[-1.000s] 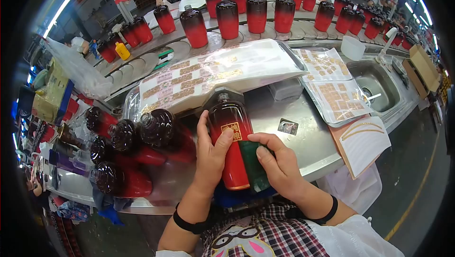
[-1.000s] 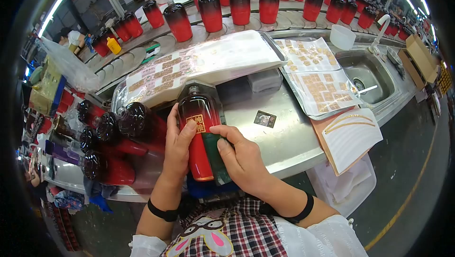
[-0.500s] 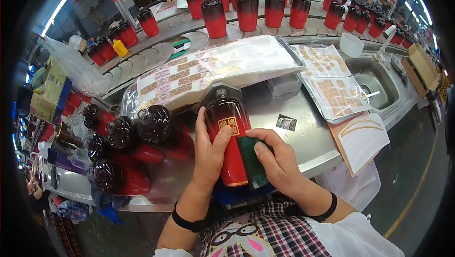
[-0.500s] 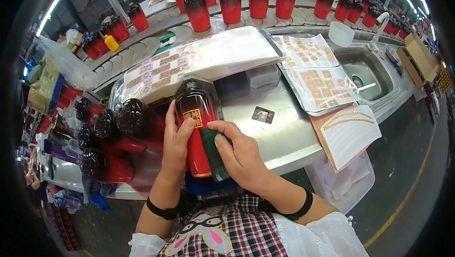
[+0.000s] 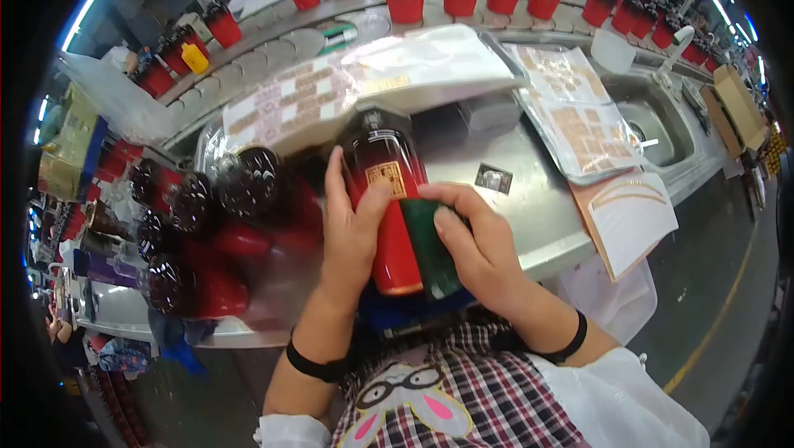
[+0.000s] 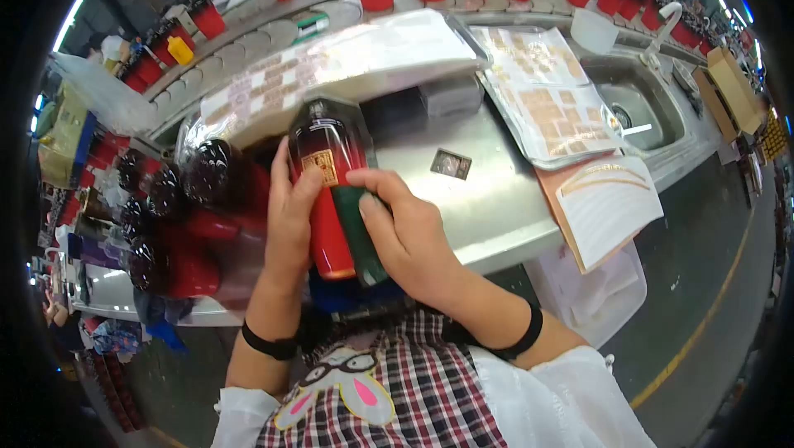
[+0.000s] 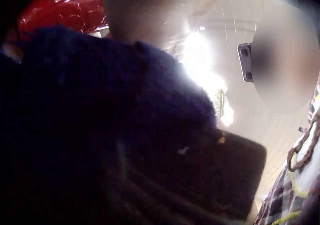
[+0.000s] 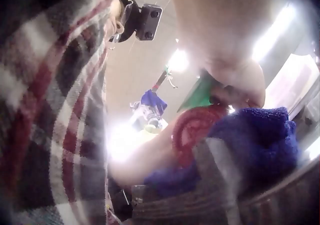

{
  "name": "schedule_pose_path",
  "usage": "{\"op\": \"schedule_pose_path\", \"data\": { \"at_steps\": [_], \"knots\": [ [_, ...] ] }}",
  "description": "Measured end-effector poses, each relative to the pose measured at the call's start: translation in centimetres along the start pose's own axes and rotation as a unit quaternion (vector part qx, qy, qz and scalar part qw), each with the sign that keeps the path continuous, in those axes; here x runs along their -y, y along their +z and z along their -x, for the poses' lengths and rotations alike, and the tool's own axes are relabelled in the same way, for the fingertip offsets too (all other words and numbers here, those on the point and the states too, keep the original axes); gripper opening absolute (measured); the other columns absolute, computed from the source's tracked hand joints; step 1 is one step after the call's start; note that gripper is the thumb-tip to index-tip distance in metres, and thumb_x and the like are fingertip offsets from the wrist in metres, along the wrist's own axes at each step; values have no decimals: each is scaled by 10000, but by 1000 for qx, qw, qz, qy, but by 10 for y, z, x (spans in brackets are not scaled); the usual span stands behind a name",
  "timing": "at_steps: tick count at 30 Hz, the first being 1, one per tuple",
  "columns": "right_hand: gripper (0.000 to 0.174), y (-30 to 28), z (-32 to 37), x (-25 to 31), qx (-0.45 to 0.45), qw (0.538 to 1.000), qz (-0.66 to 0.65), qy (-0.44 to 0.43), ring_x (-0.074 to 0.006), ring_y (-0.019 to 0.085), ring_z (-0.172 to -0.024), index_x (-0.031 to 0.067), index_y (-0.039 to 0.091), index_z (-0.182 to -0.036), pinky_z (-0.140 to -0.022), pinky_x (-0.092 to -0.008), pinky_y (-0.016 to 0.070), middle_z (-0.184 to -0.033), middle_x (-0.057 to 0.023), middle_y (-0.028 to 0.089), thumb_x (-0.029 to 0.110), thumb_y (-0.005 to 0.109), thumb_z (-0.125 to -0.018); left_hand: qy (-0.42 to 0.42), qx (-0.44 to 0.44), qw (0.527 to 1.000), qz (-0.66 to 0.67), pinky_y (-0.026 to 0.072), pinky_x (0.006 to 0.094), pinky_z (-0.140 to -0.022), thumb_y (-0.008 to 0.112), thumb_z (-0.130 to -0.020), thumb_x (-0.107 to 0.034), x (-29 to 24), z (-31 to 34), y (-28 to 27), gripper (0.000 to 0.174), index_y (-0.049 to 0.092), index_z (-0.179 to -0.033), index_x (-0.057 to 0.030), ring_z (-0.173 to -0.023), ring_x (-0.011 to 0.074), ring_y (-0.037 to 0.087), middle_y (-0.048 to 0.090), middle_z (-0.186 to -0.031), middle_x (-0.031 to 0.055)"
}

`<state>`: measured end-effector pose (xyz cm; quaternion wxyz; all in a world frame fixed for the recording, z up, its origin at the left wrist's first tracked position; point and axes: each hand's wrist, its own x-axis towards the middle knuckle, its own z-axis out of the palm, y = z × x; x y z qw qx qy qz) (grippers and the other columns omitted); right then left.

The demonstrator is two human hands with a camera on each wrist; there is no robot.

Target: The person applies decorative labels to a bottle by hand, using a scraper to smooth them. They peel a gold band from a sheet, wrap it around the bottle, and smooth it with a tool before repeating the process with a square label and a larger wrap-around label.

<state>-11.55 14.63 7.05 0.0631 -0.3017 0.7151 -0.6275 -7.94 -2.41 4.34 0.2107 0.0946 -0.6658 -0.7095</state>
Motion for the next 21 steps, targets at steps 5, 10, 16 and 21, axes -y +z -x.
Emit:
{"op": "schedule_pose_path", "data": {
  "at_steps": [5,10,16,21],
  "knots": [
    [253,2,1,-3,-6,999,-27,24,-111,530,-651,-3,578,-1213,-627,-277,453,-731,-82,576,89,497,-991,-4,12,1000,18,393,329,-1051,598,-962,-272,0,0,0,747,214,-1482,102,-1224,224,495,469,-1373,202],
    [253,4,0,-7,-9,1000,-29,7,-107,520,-638,-3,574,-1213,-619,-276,449,-715,-79,566,91,496,-992,0,16,1000,21,394,331,-1051,592,-964,-271,-2,-1,1,737,224,-1476,111,-1217,226,503,479,-1365,209],
    [264,1,0,-5,2,1000,-14,27,-180,606,-720,0,563,-1227,-682,-303,479,-817,-125,623,95,501,-988,-3,1,1000,-1,390,337,-1055,589,-960,-259,-3,0,2,737,216,-1482,103,-1231,236,492,471,-1372,212],
    [293,-19,-3,17,38,999,12,6,-320,633,-1068,4,552,-1255,-908,-361,490,-1171,-202,619,53,496,-972,-14,9,995,97,409,342,-1058,513,-1011,-286,-1,3,1,682,180,-1518,25,-1252,201,496,459,-1407,143]
  ]
}}
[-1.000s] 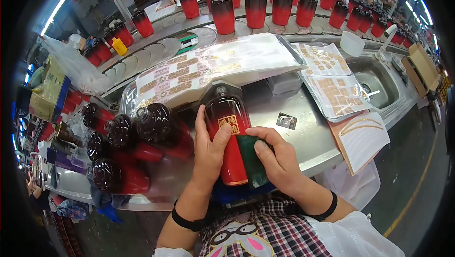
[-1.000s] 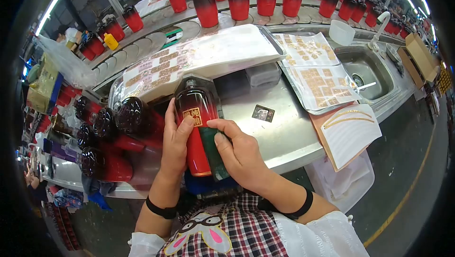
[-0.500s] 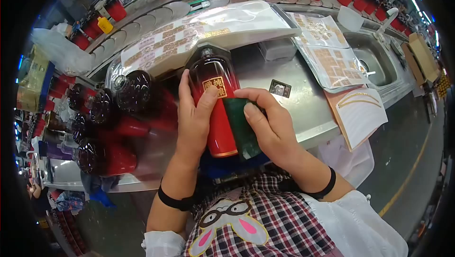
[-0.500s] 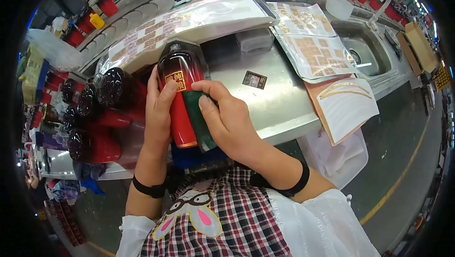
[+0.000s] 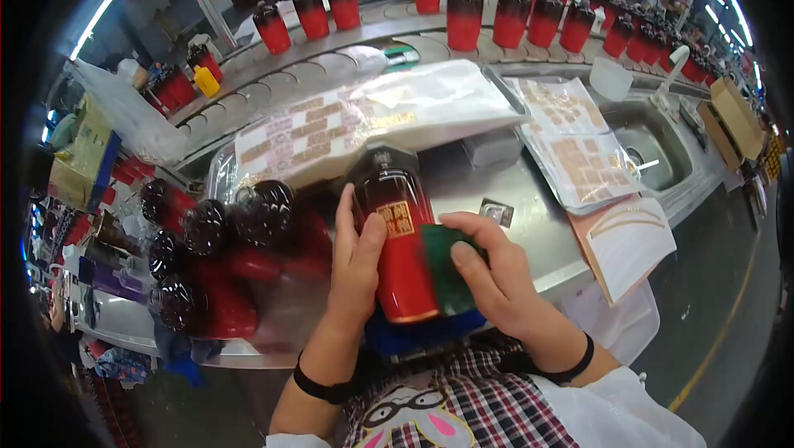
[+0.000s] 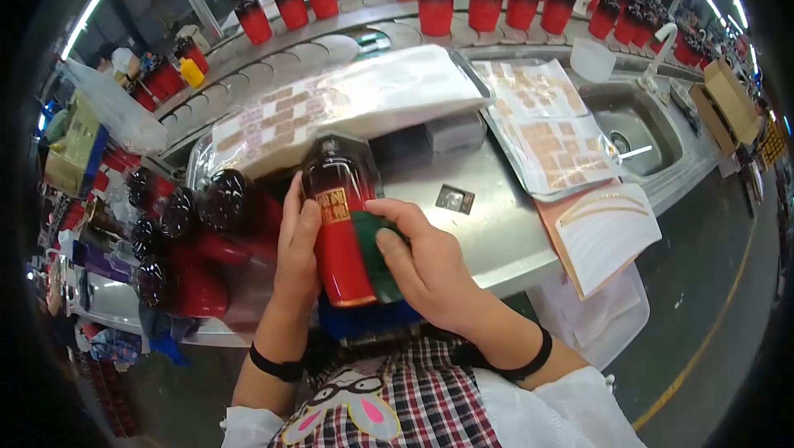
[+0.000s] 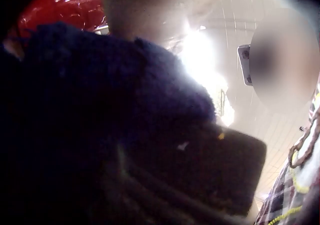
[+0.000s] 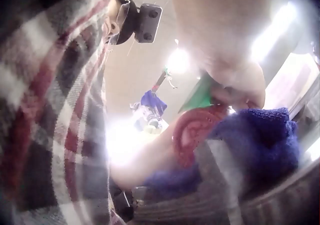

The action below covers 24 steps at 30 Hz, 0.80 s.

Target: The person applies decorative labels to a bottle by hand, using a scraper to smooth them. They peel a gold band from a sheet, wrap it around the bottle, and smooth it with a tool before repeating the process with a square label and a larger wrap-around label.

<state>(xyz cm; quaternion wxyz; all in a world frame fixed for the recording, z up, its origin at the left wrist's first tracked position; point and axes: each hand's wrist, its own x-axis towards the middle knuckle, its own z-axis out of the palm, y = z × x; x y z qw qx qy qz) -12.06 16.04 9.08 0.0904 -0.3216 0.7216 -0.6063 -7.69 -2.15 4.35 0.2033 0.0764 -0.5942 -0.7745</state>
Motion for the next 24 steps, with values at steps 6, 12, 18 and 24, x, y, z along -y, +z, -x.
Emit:
{"op": "schedule_pose_path", "data": {
  "at_steps": [6,12,18,24],
  "knots": [
    [569,-12,-25,-12,69,942,276,-181,-450,553,-1156,68,527,-1360,-974,-446,477,-1299,-302,519,-85,566,-813,-22,4,999,41,400,350,-1071,544,-988,-247,-2,1,-5,704,177,-1520,31,-1270,215,480,439,-1425,164],
    [532,-14,-37,-18,57,921,297,-247,-429,612,-1028,48,533,-1315,-894,-464,509,-1166,-284,581,-47,610,-797,-26,6,1000,-2,392,339,-1073,583,-948,-212,0,2,-6,773,140,-1527,43,-1276,219,458,402,-1441,190],
    [254,-16,-105,38,269,892,299,-208,-380,658,-826,40,536,-1052,-694,-445,516,-886,-188,650,86,660,-836,-17,21,995,96,347,336,-1102,521,-959,-143,4,0,-8,720,129,-1531,50,-1314,219,423,379,-1471,178],
    [197,-10,-141,26,173,844,407,-304,-323,649,-830,69,548,-963,-727,-426,491,-843,-115,646,123,666,-816,-45,18,997,62,327,344,-1117,482,-964,-123,-4,3,-7,697,118,-1532,55,-1339,219,399,356,-1492,177]
  ]
}}
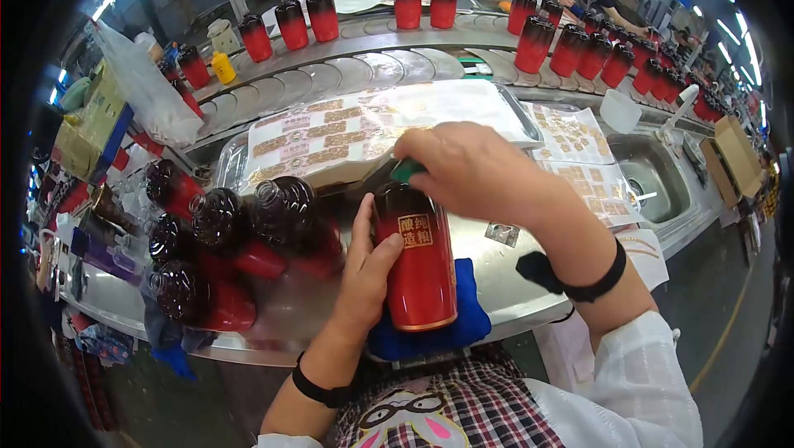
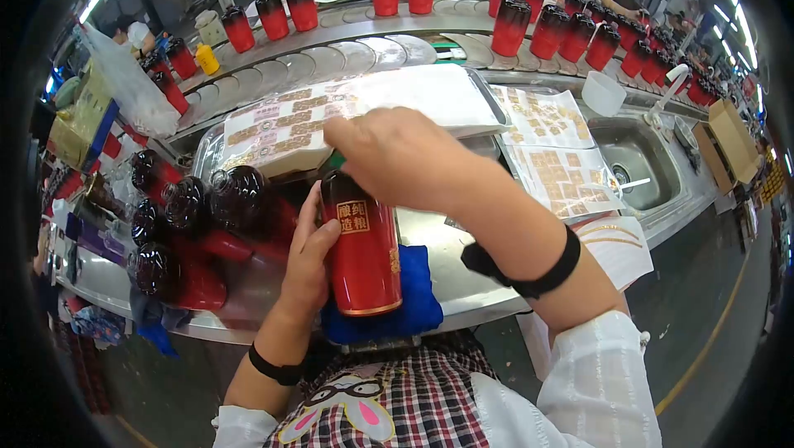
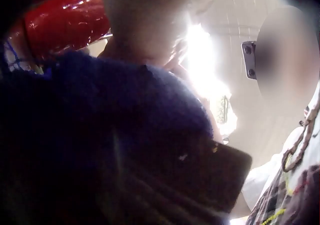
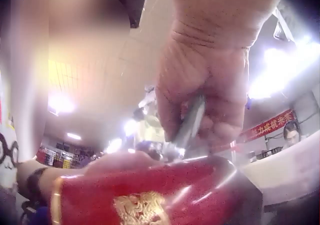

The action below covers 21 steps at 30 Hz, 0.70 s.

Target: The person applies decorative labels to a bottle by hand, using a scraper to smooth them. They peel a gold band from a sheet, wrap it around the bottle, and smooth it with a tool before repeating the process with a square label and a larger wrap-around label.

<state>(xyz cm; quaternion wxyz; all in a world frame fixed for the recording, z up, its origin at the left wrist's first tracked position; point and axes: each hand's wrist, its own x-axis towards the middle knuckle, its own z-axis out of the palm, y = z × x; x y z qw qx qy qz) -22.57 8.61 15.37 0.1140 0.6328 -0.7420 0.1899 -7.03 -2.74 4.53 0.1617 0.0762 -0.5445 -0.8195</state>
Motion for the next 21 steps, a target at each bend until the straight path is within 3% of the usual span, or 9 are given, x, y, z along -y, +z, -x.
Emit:
{"op": "schedule_pose_path", "data": {
  "at_steps": [3,7,10,11,14,15,18,20,21],
  "knots": [
    [196,4,29,18,-68,994,53,-73,-221,605,-884,115,575,-892,-774,-354,431,-873,-49,605,122,686,-731,23,7,999,-21,329,345,-1116,491,-960,-139,-1,0,0,706,122,-1526,66,-1331,220,406,368,-1480,182],
    [194,-2,61,30,-3,982,-168,-83,-271,609,-873,106,636,-928,-751,-386,451,-857,-112,587,82,713,-752,21,8,999,-34,330,346,-1114,511,-951,-166,3,-2,-4,731,123,-1520,77,-1326,222,413,370,-1475,191],
    [167,12,52,-1,-83,983,-123,104,-333,616,-821,54,626,-929,-720,-418,482,-850,-144,599,95,705,-787,10,14,999,-32,335,346,-1112,514,-949,-172,-1,0,-1,736,123,-1520,77,-1331,226,411,363,-1482,195],
    [171,4,45,-4,-91,991,-49,82,-373,619,-790,16,617,-931,-706,-436,503,-866,-173,618,108,689,-806,13,12,999,-38,341,345,-1107,508,-951,-165,3,0,-3,729,122,-1521,75,-1331,227,412,360,-1485,196],
    [176,0,22,12,33,967,-249,-35,-328,616,-759,31,637,-955,-665,-395,494,-820,-139,596,73,712,-801,16,2,1000,-11,353,344,-1100,490,-958,-144,3,0,-4,709,121,-1524,71,-1331,231,416,349,-1495,195],
    [168,6,18,10,44,978,-203,27,-326,629,-787,30,639,-949,-689,-381,509,-843,-141,613,63,707,-799,16,2,1000,4,356,345,-1098,484,-960,-136,2,1,-3,702,121,-1525,70,-1331,232,417,344,-1499,194],
    [180,10,13,-1,-97,993,-9,73,-314,640,-786,27,642,-959,-690,-374,516,-842,-137,631,76,710,-800,-12,-29,999,7,349,333,-1102,447,-972,-121,-3,12,-1,672,118,-1528,66,-1334,232,410,349,-1503,219],
    [193,5,28,12,33,952,-298,55,-250,655,-757,15,640,-1000,-684,-343,513,-840,-136,656,116,694,-844,78,-36,981,-174,311,382,-1129,463,-996,-210,-6,20,-3,660,170,-1523,57,-1358,269,388,376,-1497,222],
    [182,15,37,8,-22,959,-266,99,-208,648,-754,17,643,-1002,-679,-319,510,-835,-117,656,120,686,-858,120,-35,957,-262,293,406,-1143,471,-1007,-255,-8,25,-4,659,196,-1521,53,-1370,287,377,389,-1494,224]
  ]
}}
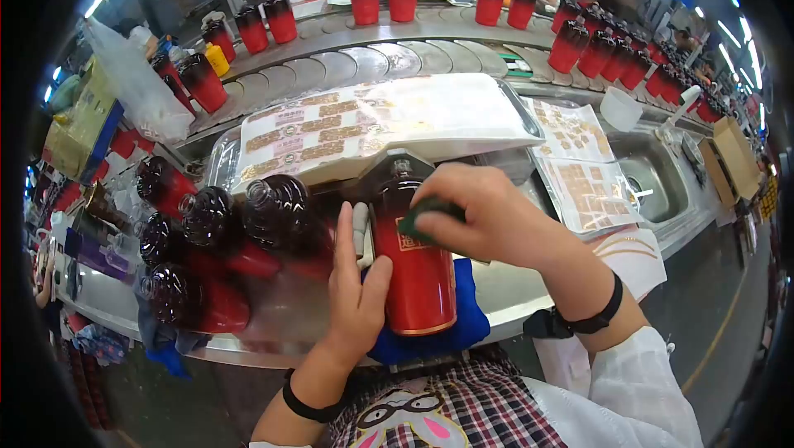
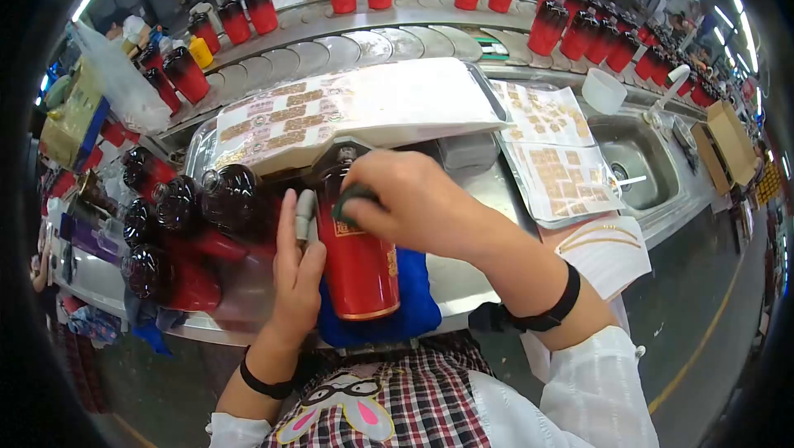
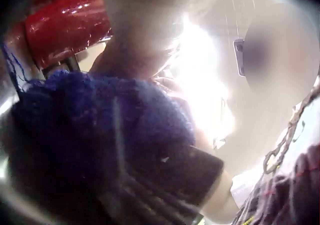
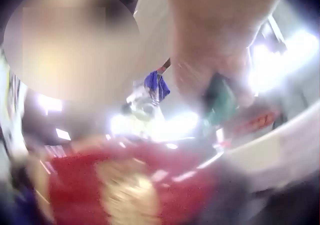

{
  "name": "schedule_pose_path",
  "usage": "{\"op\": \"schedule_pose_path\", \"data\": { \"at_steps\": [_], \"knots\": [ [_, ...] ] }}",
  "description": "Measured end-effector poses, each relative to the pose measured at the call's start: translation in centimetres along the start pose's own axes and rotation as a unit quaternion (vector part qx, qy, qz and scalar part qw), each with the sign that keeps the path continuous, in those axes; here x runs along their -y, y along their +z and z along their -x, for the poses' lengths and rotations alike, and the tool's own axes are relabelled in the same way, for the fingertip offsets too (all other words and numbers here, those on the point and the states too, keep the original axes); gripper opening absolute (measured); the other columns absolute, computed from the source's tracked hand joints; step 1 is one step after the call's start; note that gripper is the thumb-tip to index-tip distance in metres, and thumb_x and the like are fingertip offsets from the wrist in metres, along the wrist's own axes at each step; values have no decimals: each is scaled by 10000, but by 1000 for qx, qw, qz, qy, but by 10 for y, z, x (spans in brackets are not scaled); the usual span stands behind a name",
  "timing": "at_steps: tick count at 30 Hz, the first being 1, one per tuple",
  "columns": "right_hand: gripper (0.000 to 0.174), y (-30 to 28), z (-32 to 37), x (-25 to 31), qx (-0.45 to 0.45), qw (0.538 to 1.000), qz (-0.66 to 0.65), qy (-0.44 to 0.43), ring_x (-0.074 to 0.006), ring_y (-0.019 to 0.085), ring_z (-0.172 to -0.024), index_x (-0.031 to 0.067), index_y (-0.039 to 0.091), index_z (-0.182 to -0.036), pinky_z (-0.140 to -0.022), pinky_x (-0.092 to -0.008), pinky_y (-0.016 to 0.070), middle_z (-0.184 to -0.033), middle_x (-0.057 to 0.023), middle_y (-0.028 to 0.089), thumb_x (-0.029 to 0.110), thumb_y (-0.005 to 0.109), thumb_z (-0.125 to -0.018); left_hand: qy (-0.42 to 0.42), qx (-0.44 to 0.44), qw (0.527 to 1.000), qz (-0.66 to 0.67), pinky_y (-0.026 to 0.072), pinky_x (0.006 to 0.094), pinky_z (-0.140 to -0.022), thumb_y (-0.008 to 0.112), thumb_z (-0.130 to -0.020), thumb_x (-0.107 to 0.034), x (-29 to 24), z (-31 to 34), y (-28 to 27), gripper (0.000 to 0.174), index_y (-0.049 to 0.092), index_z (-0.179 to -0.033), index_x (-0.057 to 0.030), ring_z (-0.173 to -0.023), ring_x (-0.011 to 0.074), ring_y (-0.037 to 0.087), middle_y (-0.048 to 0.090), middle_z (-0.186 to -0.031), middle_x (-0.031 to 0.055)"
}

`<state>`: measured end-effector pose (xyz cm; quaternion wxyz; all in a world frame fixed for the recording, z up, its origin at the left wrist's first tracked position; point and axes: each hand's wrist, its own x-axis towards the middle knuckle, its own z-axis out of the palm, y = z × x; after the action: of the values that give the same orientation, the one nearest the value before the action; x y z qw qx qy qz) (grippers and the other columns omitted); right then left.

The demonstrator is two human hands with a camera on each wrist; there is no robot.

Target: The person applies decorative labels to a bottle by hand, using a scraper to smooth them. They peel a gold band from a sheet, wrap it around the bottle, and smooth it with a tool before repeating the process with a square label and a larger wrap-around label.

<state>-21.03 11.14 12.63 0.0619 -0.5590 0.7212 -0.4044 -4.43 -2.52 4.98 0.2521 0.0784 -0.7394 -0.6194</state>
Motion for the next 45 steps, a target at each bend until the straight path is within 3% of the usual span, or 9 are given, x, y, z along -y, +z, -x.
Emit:
{"op": "schedule_pose_path", "data": {
  "at_steps": [3,8,12,15,18,24,29,39,45],
  "knots": [
    [185,-3,25,-12,-147,982,-50,111,-155,636,-722,9,648,-1008,-664,-293,509,-811,-89,658,138,677,-878,229,90,895,-373,214,505,-1165,457,-1009,-441,-9,4,-13,703,287,-1503,30,-1391,356,336,423,-1484,205],
    [160,7,68,-9,-230,895,-312,221,-50,585,-754,8,646,-1027,-660,-210,489,-858,0,651,145,647,-944,280,181,826,-454,134,560,-1173,431,-946,-608,-31,7,-16,681,526,-1391,-101,-1350,339,366,601,-1323,83],
    [153,17,73,-4,-225,924,-259,167,-48,580,-741,8,648,-1025,-649,-214,484,-845,-15,651,119,672,-923,312,190,811,-458,134,547,-1180,409,-958,-601,-34,-27,-13,683,551,-1354,-63,-1263,331,450,640,-1241,101],
    [169,8,64,4,-177,965,-125,151,-109,618,-708,3,647,-1014,-645,-257,498,-827,-61,658,112,693,-892,272,126,837,-458,162,518,-1174,447,-989,-511,-31,-37,-15,627,509,-1392,-34,-1270,355,445,642,-1235,115],
    [171,8,35,15,-46,997,-46,-33,-365,643,-760,14,642,-960,-690,-412,522,-838,-159,647,99,700,-824,244,61,885,-391,248,514,-1140,476,-1007,-422,-15,-24,-13,595,440,-1440,-16,-1268,371,466,635,-1218,174],
    [170,-3,-11,3,-101,983,139,-60,-315,637,-756,14,647,-964,-689,-372,509,-849,-165,646,123,699,-844,9,-11,997,-73,415,351,-1030,482,-1032,-309,0,-37,-15,515,457,-1397,53,-1207,292,555,578,-1296,230],
    [156,10,4,-8,-187,972,142,-12,-358,634,-778,21,629,-942,-688,-424,503,-852,-169,637,105,697,-830,-192,42,943,269,512,306,-864,506,-1021,-324,0,-85,1,395,604,-1182,24,-946,141,622,663,-1045,91],
    [162,19,48,12,-213,975,30,-55,-230,532,-603,15,655,-938,-538,-316,413,-721,-91,562,72,747,-817,-288,152,937,128,508,268,-734,690,-885,-312,0,-103,1,299,670,-963,-24,-806,117,620,662,-898,42],
    [159,15,78,5,-235,971,-43,-13,-130,535,-660,0,648,-977,-582,-259,413,-766,-55,577,81,726,-865,-181,182,965,50,463,212,-684,669,-915,-258,-36,-93,-18,182,646,-939,-79,-760,43,565,619,-837,-38]
  ]
}}
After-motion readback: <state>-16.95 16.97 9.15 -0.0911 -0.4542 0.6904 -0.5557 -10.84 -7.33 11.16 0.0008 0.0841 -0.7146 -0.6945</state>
